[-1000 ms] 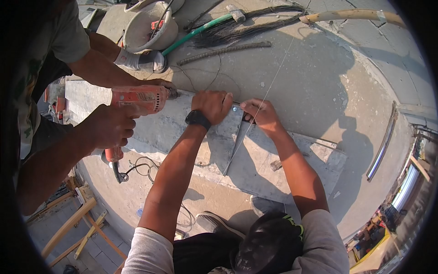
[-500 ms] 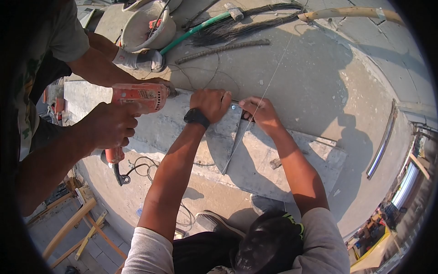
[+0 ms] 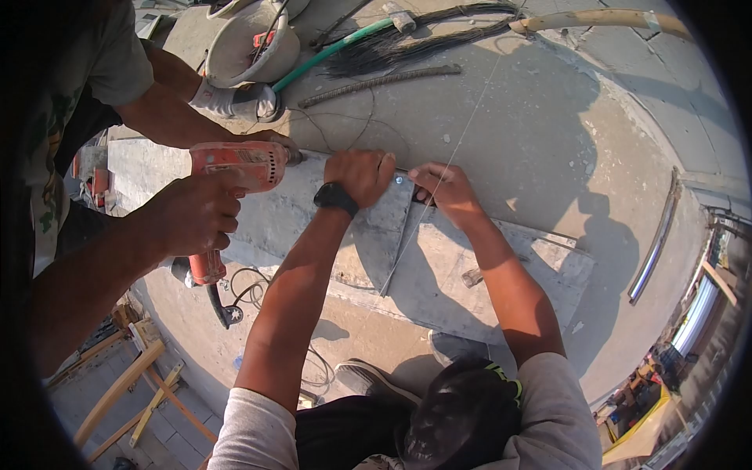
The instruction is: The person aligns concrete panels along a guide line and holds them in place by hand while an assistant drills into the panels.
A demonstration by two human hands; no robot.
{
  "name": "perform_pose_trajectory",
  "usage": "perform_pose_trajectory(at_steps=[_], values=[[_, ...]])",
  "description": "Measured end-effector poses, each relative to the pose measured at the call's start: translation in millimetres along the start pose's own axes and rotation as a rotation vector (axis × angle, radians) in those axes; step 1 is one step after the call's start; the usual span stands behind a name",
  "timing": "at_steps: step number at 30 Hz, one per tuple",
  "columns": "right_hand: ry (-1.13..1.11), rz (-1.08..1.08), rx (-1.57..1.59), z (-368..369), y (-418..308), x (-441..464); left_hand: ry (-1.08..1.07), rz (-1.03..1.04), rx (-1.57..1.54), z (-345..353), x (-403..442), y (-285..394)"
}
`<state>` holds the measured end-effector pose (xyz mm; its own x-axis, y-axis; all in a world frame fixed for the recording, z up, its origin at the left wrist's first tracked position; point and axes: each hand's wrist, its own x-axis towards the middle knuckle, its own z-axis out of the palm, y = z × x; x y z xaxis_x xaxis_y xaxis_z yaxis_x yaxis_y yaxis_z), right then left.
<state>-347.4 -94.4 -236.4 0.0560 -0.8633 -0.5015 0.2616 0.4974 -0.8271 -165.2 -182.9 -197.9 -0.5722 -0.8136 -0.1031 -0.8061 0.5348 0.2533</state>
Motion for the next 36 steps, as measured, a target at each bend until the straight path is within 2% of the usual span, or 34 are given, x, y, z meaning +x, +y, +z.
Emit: perform_pose_trajectory(at_steps=[16,18,34,36], values=[[-0.012,0.011,-0.007,-2.5,4.0,3.0,-0.064,-0.029,0.006,-2.2,-0.2,1.8],[-0.008,0.012,-0.022,-2.2,3.4,2.6,-0.002,0.006,0.023,0.4,-0.7,0.1],[-0.021,-0.02,-0.014,-2.5,4.7,2.7,-0.031,-0.034,0.009,-0.6,-1.6,2.1],[-0.027,-0.006,-0.012,-2.9,5.3,3.2,0.031,0.003,0.012,0.5,-2.8,1.0]])
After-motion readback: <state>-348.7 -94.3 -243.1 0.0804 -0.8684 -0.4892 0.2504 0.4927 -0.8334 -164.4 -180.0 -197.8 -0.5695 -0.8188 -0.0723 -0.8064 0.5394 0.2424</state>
